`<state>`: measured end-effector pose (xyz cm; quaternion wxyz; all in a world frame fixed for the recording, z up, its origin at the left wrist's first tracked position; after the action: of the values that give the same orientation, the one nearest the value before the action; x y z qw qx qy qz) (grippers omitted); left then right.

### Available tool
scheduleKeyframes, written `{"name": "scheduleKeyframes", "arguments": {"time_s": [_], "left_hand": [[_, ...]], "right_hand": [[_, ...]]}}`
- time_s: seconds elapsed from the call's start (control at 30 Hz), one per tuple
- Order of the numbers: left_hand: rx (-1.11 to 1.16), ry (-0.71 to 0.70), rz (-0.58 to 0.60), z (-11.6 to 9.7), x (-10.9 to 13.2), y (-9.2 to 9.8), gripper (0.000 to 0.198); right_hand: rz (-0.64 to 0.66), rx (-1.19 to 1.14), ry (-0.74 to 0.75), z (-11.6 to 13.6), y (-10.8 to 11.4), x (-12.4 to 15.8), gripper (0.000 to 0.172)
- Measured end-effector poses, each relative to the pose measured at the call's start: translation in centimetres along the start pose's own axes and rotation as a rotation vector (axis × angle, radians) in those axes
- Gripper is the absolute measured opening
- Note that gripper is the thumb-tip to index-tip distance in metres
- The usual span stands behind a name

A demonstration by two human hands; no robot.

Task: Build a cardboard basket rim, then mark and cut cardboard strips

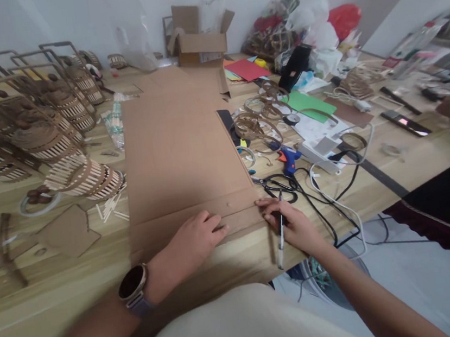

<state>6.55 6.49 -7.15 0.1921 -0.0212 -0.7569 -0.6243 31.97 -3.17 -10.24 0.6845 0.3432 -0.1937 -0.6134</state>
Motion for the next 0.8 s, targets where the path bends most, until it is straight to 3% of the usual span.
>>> {"name": "scheduleKeyframes", "arguments": {"time_s": [0.13, 0.3, 0.47, 0.6, 0.8], "left_hand": [[-0.011, -0.002, -0.023, 0.0, 0.1, -0.4, 0.036], [-0.019, 0.007, -0.009, -0.1, 0.0, -0.2, 0.038], [0.016, 0.004, -0.071, 0.3, 0.8, -0.5, 0.035], [0.067, 0.040, -0.153, 1.6, 4.0, -2.3, 0.028], [0.187, 0.223, -0.279, 3.7, 12.0, -5.4, 0.028]], "right_hand": [[-0.079, -0.012, -0.051, -0.2, 0.5, 0.4, 0.002], [0.116, 0.087, -0.046, 0.0, 0.9, -0.1, 0.002], [0.141, 0.097, -0.044, -0.4, 0.9, 0.0, 0.001], [0.135, 0.125, -0.039, -0.8, 0.8, 0.1, 0.004], [0.162, 0.170, -0.047, -0.9, 1.0, 0.0, 0.010]]}}
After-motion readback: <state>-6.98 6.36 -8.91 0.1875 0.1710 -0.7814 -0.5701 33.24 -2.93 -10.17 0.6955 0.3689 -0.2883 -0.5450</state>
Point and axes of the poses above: each hand's wrist, its own x-axis away from the middle knuckle, its own y-axis out of the back of the hand, z = x × y, the point moved 2 cm from there along -x, towards the middle knuckle, and after that the axes turned 14 degrees about z, right-handed, at the moved point
